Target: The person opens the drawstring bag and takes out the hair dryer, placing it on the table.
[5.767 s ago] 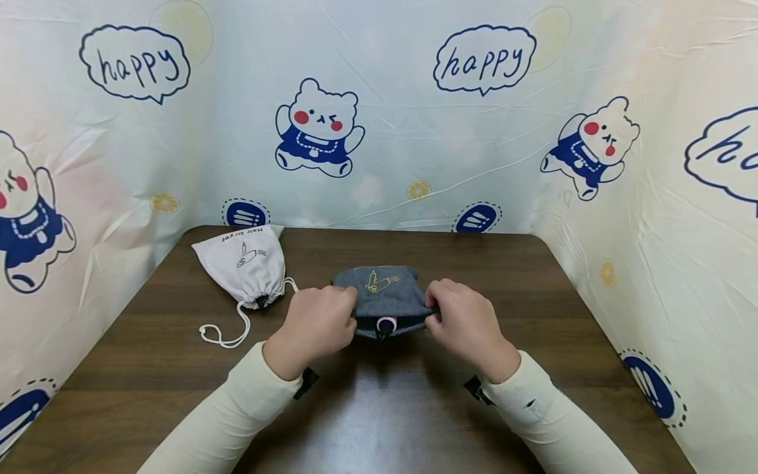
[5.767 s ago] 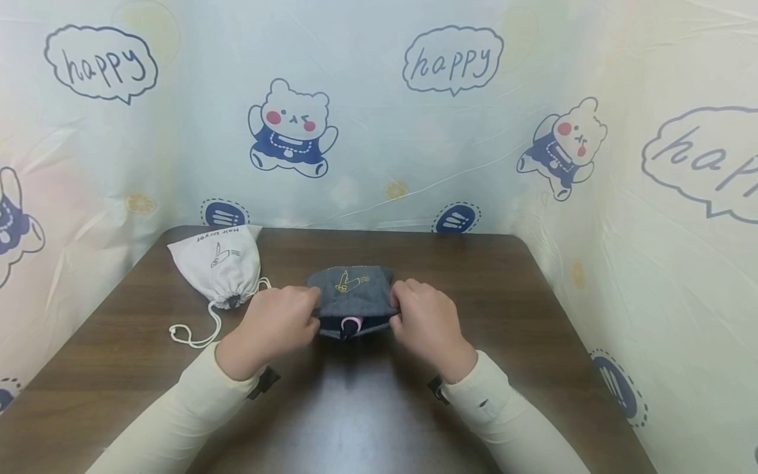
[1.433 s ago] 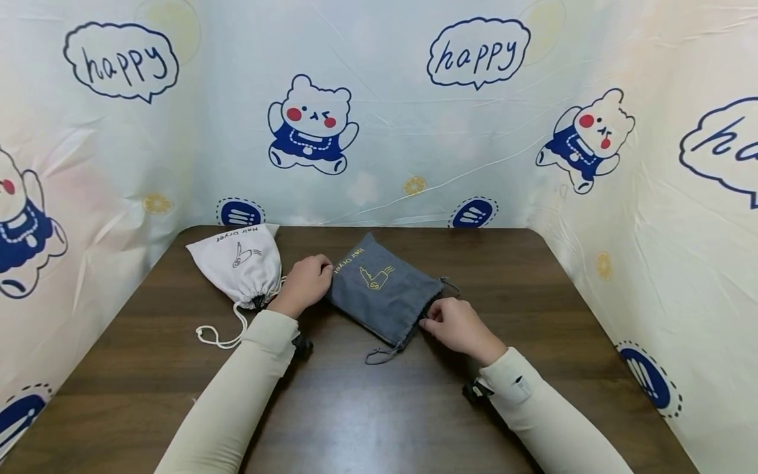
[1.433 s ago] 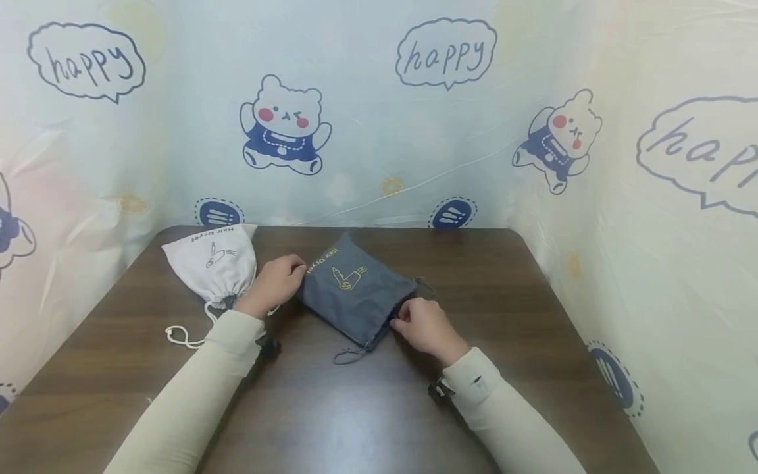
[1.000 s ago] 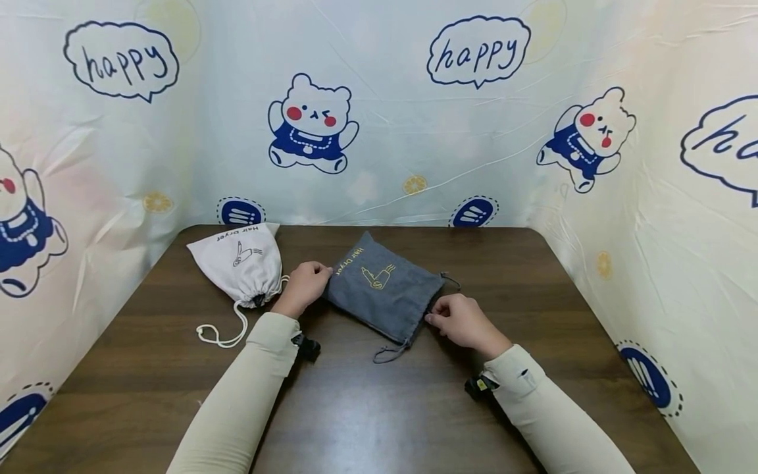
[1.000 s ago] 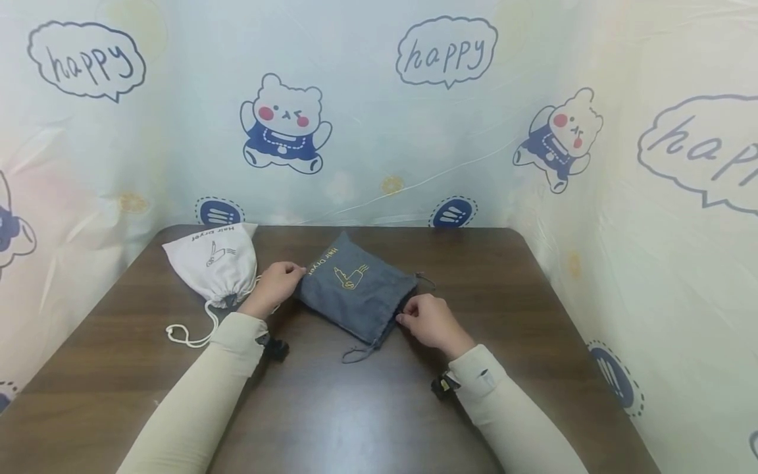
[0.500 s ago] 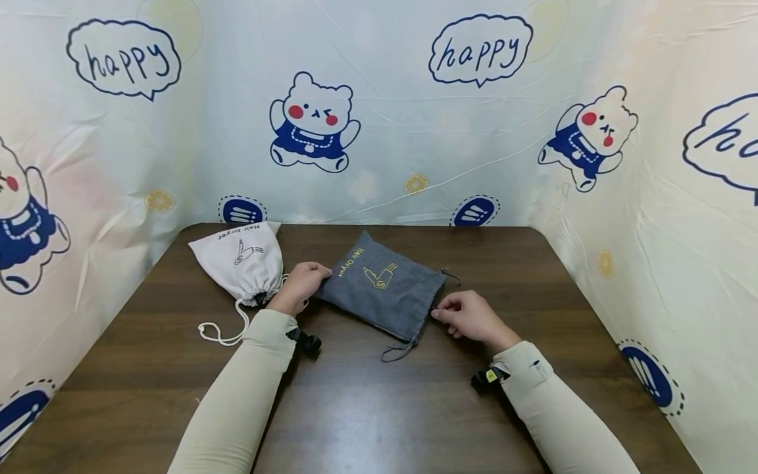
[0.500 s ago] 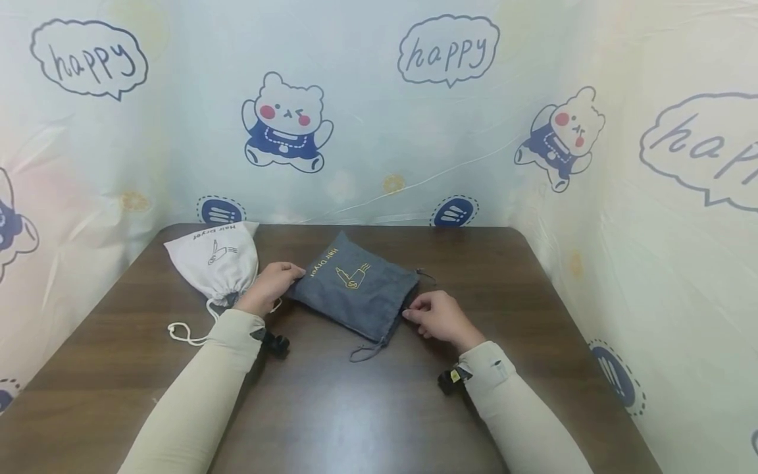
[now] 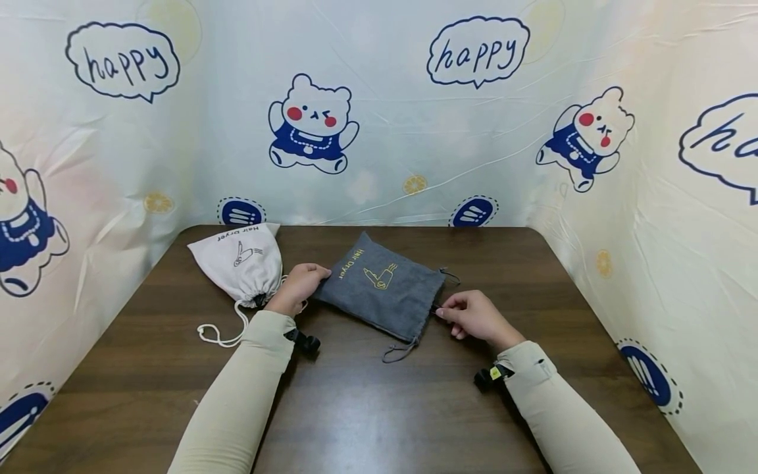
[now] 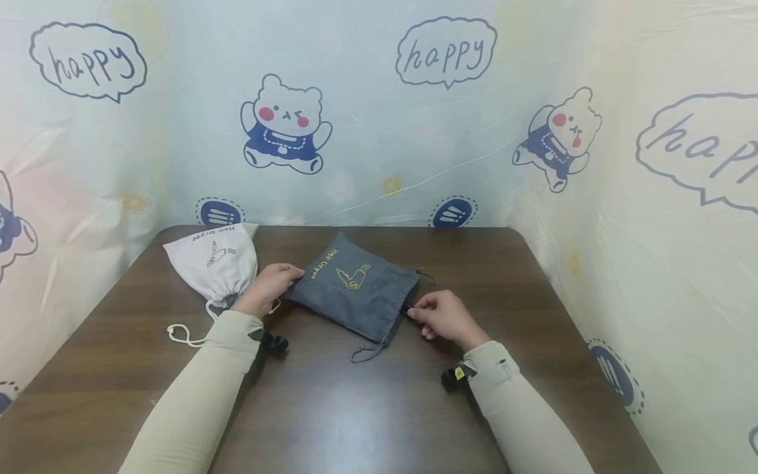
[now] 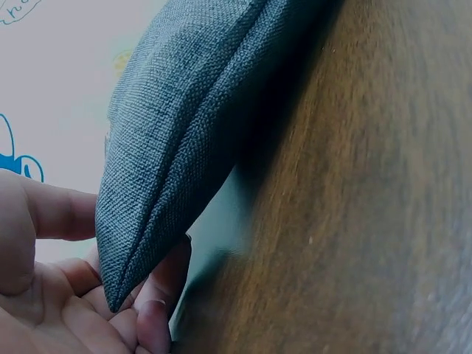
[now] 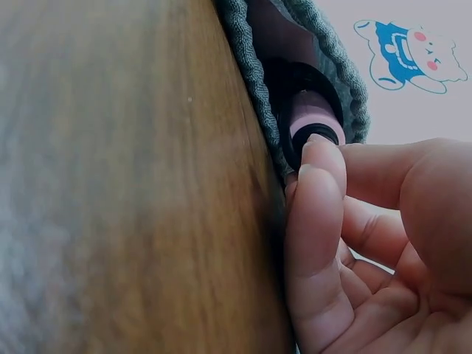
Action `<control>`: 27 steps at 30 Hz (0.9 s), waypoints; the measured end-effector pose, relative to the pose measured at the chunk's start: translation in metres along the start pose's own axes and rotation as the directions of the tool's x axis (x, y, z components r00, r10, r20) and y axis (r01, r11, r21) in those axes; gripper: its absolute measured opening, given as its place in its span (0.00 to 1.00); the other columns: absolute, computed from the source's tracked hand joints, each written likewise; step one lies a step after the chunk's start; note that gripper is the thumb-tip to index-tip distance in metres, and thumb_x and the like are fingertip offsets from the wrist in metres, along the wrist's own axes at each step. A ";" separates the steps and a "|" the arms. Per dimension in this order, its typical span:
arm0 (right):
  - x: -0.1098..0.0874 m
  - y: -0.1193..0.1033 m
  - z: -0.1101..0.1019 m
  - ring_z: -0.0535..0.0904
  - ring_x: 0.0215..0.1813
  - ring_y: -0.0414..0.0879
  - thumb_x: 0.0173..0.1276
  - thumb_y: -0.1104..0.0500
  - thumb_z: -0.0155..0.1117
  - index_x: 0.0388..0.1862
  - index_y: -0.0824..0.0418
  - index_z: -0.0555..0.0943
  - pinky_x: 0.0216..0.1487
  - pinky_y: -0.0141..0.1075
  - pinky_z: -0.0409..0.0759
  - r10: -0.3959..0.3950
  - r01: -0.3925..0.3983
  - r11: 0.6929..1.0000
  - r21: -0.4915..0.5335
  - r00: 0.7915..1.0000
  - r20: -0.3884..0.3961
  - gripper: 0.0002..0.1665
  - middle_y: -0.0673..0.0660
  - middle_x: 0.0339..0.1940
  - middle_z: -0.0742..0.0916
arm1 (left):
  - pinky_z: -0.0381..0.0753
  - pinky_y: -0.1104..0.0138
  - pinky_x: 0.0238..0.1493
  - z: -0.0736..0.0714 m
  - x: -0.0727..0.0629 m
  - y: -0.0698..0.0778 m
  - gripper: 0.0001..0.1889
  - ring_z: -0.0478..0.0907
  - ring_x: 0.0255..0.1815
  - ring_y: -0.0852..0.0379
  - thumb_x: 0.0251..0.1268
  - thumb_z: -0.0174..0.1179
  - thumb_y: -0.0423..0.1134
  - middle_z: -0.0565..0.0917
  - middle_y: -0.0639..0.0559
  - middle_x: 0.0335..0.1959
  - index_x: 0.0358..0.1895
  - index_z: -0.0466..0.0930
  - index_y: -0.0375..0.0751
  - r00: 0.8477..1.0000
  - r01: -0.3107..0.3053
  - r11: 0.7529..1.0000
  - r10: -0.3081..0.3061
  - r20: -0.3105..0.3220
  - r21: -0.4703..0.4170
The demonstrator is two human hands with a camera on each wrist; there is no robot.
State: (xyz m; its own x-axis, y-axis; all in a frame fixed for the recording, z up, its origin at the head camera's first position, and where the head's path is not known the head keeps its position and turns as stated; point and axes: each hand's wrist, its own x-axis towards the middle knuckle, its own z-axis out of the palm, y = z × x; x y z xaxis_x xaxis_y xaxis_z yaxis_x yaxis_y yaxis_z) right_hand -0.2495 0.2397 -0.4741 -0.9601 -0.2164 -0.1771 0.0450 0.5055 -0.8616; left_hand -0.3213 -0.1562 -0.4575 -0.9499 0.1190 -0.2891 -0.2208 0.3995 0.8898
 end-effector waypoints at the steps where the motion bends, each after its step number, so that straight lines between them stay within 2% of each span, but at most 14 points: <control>1: 0.000 0.000 0.000 0.83 0.21 0.47 0.72 0.52 0.71 0.42 0.60 0.88 0.27 0.44 0.86 0.001 -0.001 1.000 0.005 1.000 -0.001 0.11 0.58 0.22 0.85 | 0.62 0.45 0.75 0.000 0.000 0.000 0.21 0.63 0.76 0.40 0.83 0.49 0.46 0.70 0.40 0.73 0.64 0.79 0.37 1.000 -0.001 1.000 0.001 0.002 0.000; 15: 0.001 0.010 -0.007 0.84 0.23 0.47 0.71 0.54 0.72 0.41 0.63 0.87 0.27 0.43 0.86 0.034 -0.033 0.997 0.068 0.999 -0.014 0.12 0.59 0.23 0.86 | 0.65 0.46 0.73 -0.001 0.002 -0.003 0.21 0.65 0.75 0.41 0.83 0.49 0.48 0.71 0.40 0.73 0.64 0.78 0.38 1.000 -0.012 1.000 0.011 0.007 0.025; 27: -0.004 0.009 -0.009 0.84 0.23 0.46 0.72 0.53 0.71 0.46 0.66 0.86 0.28 0.41 0.86 0.053 -0.053 0.995 0.084 0.999 -0.005 0.16 0.63 0.26 0.86 | 0.64 0.46 0.74 -0.001 0.003 -0.004 0.21 0.66 0.74 0.40 0.83 0.49 0.47 0.72 0.39 0.72 0.65 0.78 0.36 0.999 -0.032 0.999 0.032 0.004 0.033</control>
State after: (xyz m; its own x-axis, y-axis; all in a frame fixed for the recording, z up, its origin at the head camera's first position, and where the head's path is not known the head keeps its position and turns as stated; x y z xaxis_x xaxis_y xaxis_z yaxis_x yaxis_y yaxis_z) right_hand -0.2477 0.2530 -0.4766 -0.9578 -0.1847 -0.2202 0.1185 0.4442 -0.8881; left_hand -0.3239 -0.1586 -0.4619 -0.9555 0.1358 -0.2620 -0.1827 0.4252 0.8865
